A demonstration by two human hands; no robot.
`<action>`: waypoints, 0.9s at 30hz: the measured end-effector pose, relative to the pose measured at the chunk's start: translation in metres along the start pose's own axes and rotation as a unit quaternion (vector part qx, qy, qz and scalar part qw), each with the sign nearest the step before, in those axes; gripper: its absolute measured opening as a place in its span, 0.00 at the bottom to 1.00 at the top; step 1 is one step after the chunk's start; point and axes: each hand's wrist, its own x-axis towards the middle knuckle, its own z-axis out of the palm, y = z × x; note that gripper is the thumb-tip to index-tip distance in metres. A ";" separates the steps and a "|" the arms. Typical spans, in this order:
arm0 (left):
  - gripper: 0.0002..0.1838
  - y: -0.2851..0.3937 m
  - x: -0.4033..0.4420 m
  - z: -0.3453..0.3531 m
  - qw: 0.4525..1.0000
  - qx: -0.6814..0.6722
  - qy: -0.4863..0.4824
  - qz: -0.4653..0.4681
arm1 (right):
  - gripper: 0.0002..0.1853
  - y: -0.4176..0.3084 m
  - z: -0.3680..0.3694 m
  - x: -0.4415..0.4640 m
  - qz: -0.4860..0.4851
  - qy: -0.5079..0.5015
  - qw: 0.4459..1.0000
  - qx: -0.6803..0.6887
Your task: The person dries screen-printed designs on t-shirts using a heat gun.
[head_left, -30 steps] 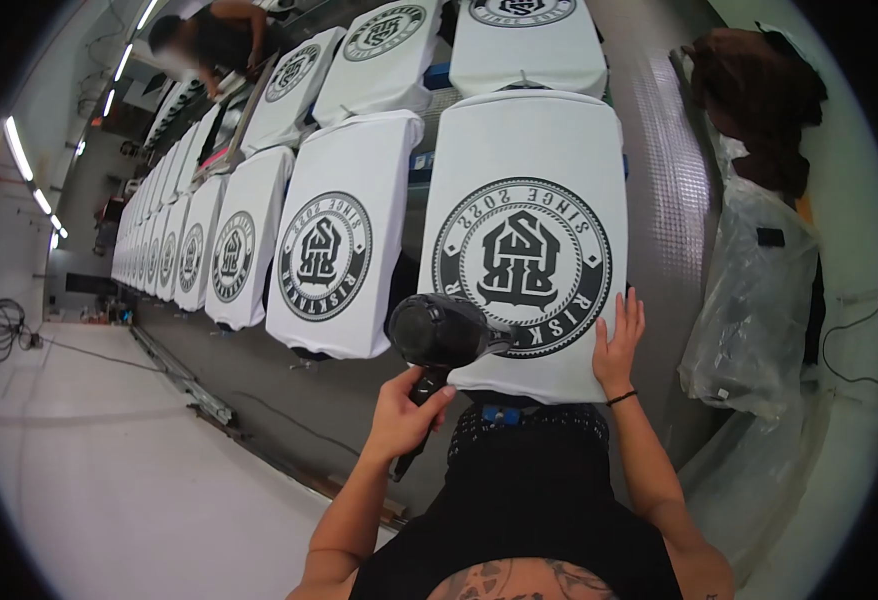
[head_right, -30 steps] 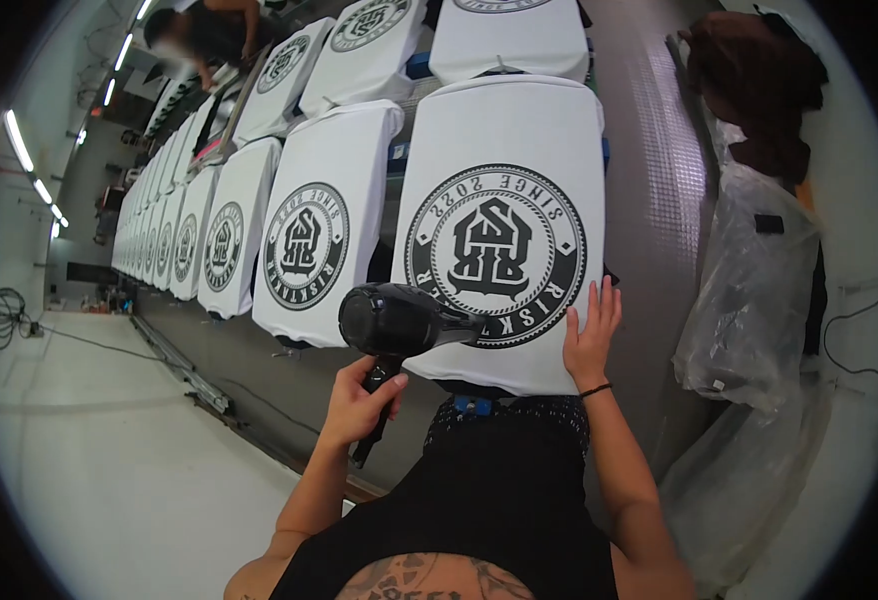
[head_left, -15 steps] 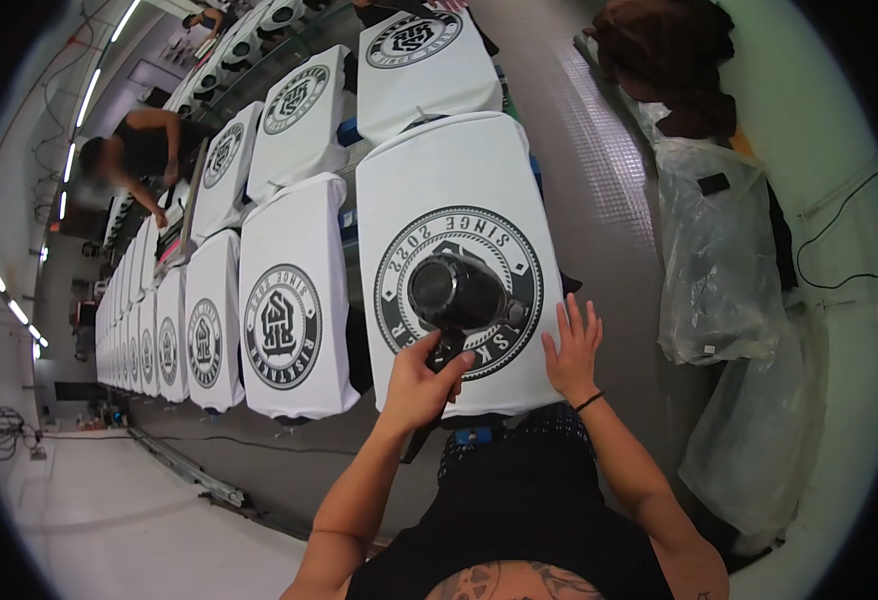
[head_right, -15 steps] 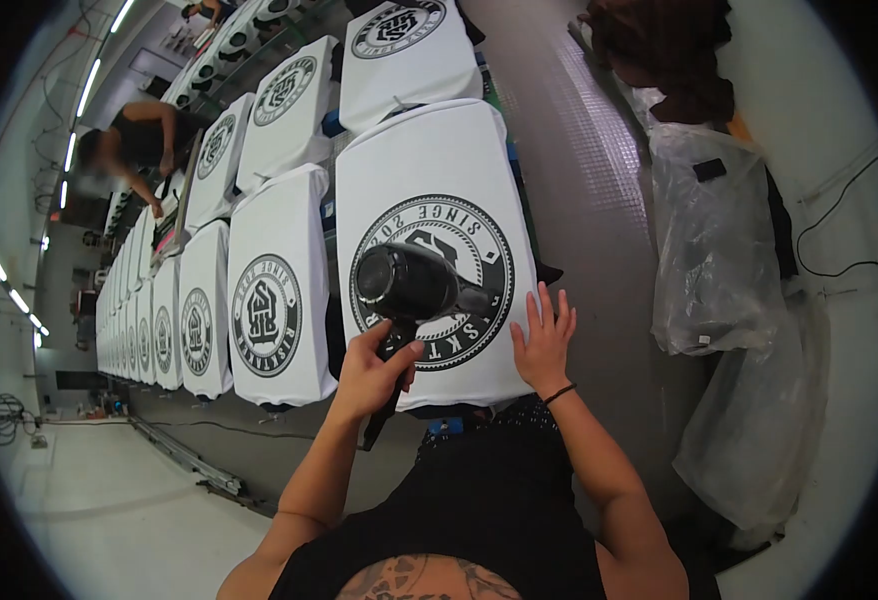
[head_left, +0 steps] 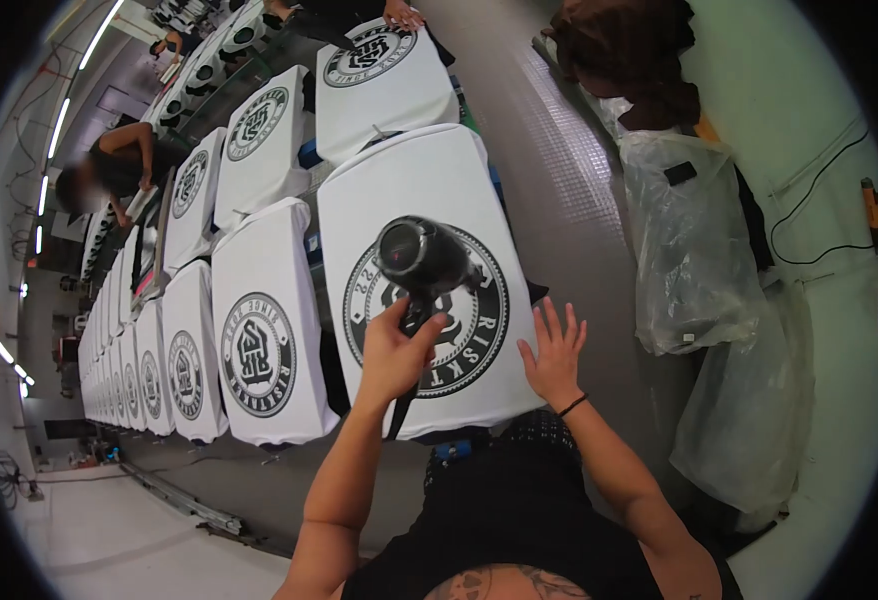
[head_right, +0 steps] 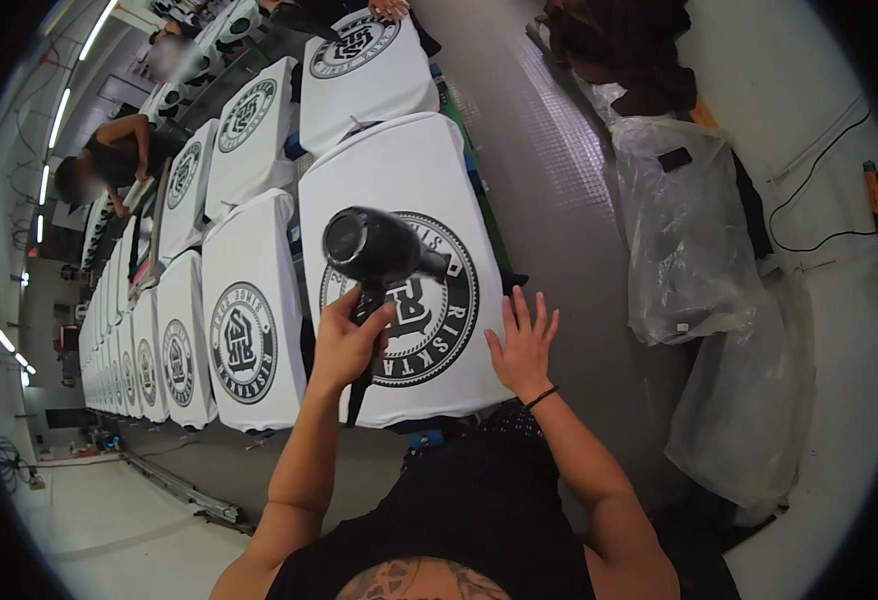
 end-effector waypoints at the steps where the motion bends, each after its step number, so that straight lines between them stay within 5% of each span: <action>1: 0.18 -0.003 -0.002 -0.004 0.999 -0.038 -0.019 -0.013 | 0.31 0.002 0.000 0.001 -0.004 0.003 1.000 0.006; 8: 0.13 -0.026 -0.054 -0.021 0.993 -0.086 -0.049 -0.067 | 0.28 -0.001 0.002 0.013 -0.077 -0.031 0.994 0.066; 17: 0.13 -0.078 -0.137 -0.078 0.984 -0.110 0.082 -0.116 | 0.38 -0.025 0.023 0.033 -0.145 -0.103 0.983 -0.035; 27: 0.11 -0.105 -0.069 -0.141 0.967 -0.108 0.219 -0.078 | 0.41 -0.028 0.034 0.045 -0.128 -0.117 0.982 -0.072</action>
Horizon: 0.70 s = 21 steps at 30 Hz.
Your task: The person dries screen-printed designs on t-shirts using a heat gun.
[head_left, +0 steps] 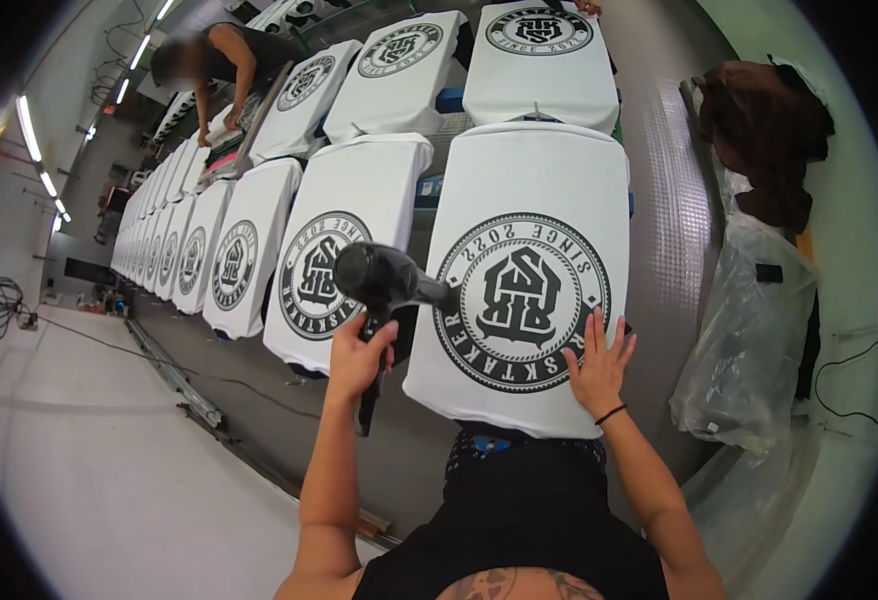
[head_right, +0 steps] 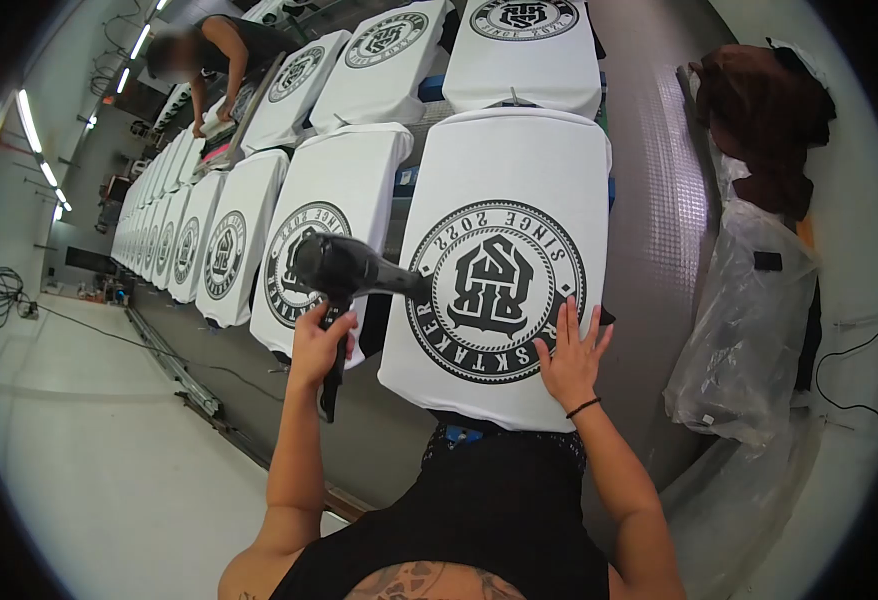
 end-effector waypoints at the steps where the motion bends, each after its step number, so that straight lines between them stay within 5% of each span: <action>1: 0.13 0.008 0.011 0.000 1.000 0.024 -0.011 -0.009 | 0.41 0.000 0.000 0.000 -0.001 0.000 1.000 -0.002; 7: 0.14 0.045 0.068 0.033 1.000 0.007 -0.022 0.020 | 0.41 -0.002 -0.004 0.001 0.004 0.018 1.000 0.016; 21: 0.11 0.101 0.108 0.137 0.970 0.074 -0.218 0.078 | 0.36 0.000 -0.005 0.002 -0.002 0.038 0.999 0.022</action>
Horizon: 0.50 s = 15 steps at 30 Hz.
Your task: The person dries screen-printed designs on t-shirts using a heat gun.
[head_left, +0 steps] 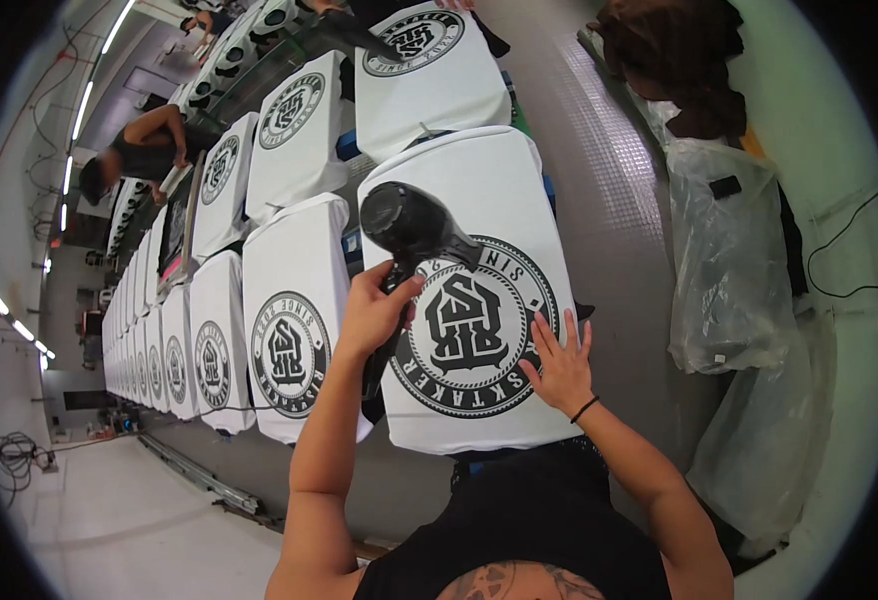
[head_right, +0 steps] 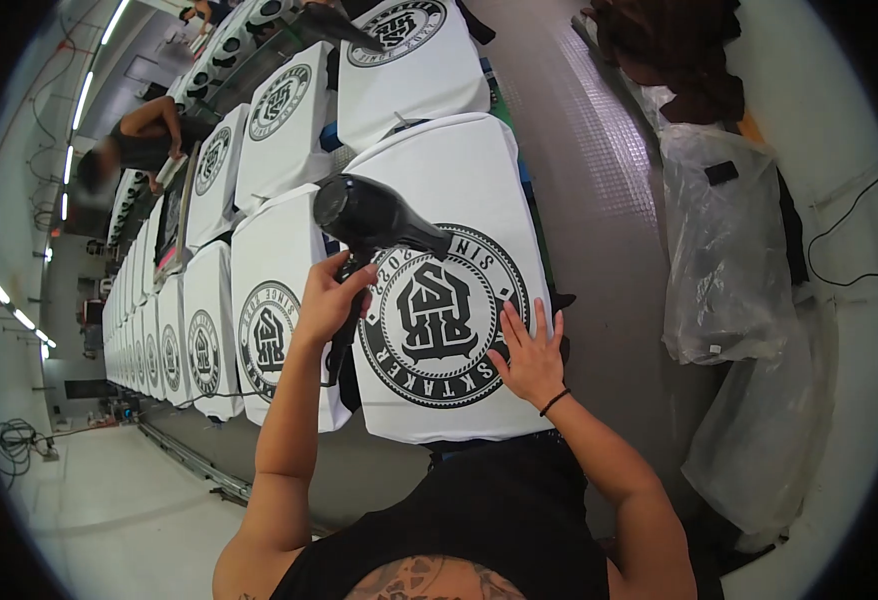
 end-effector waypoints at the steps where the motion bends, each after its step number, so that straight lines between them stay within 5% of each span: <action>1: 0.11 0.004 0.000 0.006 1.000 -0.001 -0.021 -0.002 | 0.36 0.000 0.000 0.000 -0.002 0.004 1.000 0.004; 10: 0.11 0.012 -0.036 0.047 0.996 0.004 -0.088 -0.021 | 0.33 0.001 0.001 -0.004 0.005 0.037 0.999 0.023; 15: 0.13 0.016 -0.070 0.060 0.991 0.022 -0.124 -0.033 | 0.24 0.010 -0.007 -0.019 0.025 0.154 0.982 0.104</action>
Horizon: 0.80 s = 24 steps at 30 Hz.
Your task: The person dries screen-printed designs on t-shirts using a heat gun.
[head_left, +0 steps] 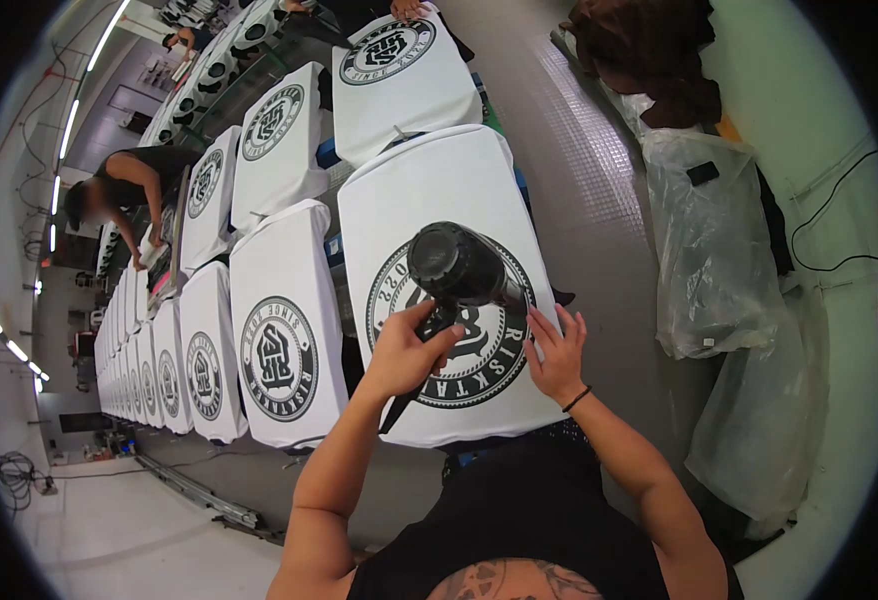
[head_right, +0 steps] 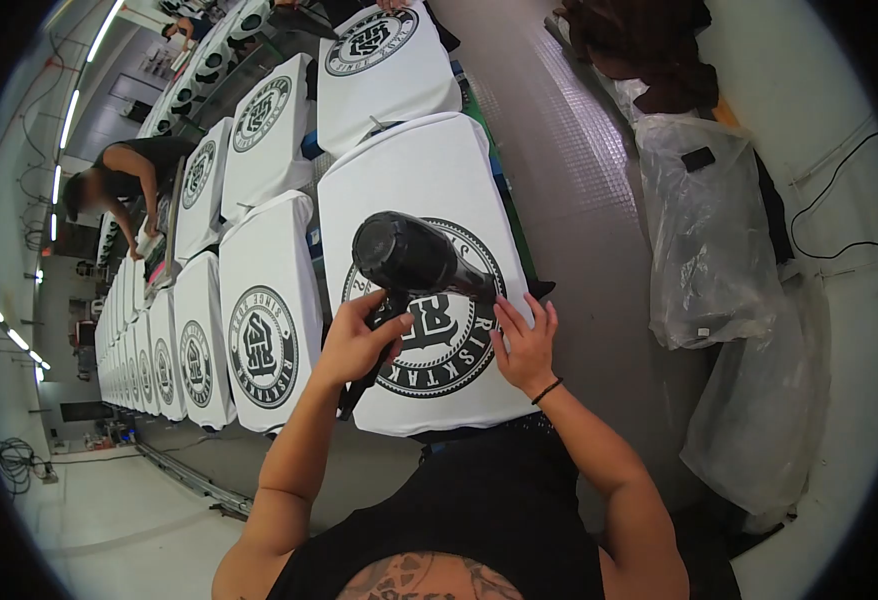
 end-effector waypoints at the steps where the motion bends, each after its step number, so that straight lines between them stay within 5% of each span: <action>1: 0.13 0.002 -0.007 0.003 1.000 0.012 0.007 -0.001 | 0.22 0.000 -0.003 -0.004 0.016 0.019 1.000 0.011; 18: 0.16 -0.018 -0.019 0.004 1.000 -0.001 -0.001 0.011 | 0.25 -0.001 -0.004 -0.017 0.017 -0.012 0.999 -0.044; 24: 0.13 -0.022 0.025 -0.025 0.994 -0.011 0.087 0.068 | 0.38 -0.013 0.019 0.008 -0.019 -0.120 0.987 -0.108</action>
